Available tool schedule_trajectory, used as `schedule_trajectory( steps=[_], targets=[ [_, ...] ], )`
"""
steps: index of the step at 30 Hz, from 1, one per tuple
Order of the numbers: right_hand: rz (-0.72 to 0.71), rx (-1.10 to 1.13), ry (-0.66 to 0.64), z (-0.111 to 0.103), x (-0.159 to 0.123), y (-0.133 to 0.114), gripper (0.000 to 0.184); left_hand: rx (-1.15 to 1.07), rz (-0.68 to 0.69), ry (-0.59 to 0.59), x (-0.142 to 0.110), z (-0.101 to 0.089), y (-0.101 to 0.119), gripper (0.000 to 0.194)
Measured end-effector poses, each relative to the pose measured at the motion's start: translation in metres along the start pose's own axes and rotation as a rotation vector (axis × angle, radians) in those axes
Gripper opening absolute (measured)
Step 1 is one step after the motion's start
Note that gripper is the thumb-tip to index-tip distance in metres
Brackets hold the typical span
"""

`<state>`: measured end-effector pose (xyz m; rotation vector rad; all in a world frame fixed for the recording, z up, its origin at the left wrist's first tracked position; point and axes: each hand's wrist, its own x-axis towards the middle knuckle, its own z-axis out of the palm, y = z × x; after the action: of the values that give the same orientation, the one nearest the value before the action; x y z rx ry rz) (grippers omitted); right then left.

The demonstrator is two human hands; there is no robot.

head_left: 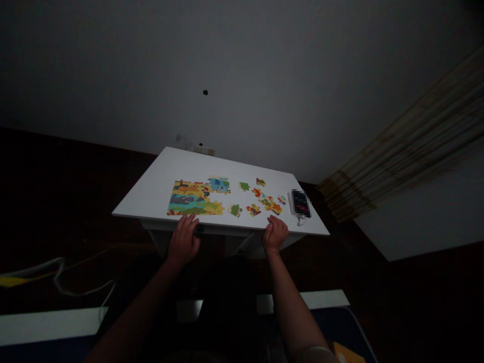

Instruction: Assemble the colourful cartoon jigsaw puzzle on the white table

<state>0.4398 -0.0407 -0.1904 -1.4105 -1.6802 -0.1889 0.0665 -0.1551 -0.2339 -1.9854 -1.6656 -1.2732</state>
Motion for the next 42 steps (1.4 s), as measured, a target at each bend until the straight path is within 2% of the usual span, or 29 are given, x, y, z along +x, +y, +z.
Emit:
schedule_trajectory(
  steps=[16, 29, 37, 42],
  targets=[
    [0.014, 0.038, -0.018, 0.0004, -0.0003, 0.0026, 0.038, -0.018, -0.021, -0.013, -0.0007, -0.0001, -0.0004, 0.088],
    [0.049, 0.033, -0.021, -0.0006, 0.0001, -0.0002, 0.041, -0.017, 0.013, 0.017, 0.0007, 0.0000, -0.0003, 0.082],
    [0.034, 0.007, -0.033, 0.0001, -0.0009, 0.0012, 0.043, -0.036, -0.021, -0.005, -0.0028, 0.0032, -0.0020, 0.086],
    [0.025, -0.007, -0.031, 0.0004, -0.0006, 0.0017, 0.046, -0.019, 0.007, 0.009, -0.0012, 0.0023, -0.0016, 0.083]
  ],
)
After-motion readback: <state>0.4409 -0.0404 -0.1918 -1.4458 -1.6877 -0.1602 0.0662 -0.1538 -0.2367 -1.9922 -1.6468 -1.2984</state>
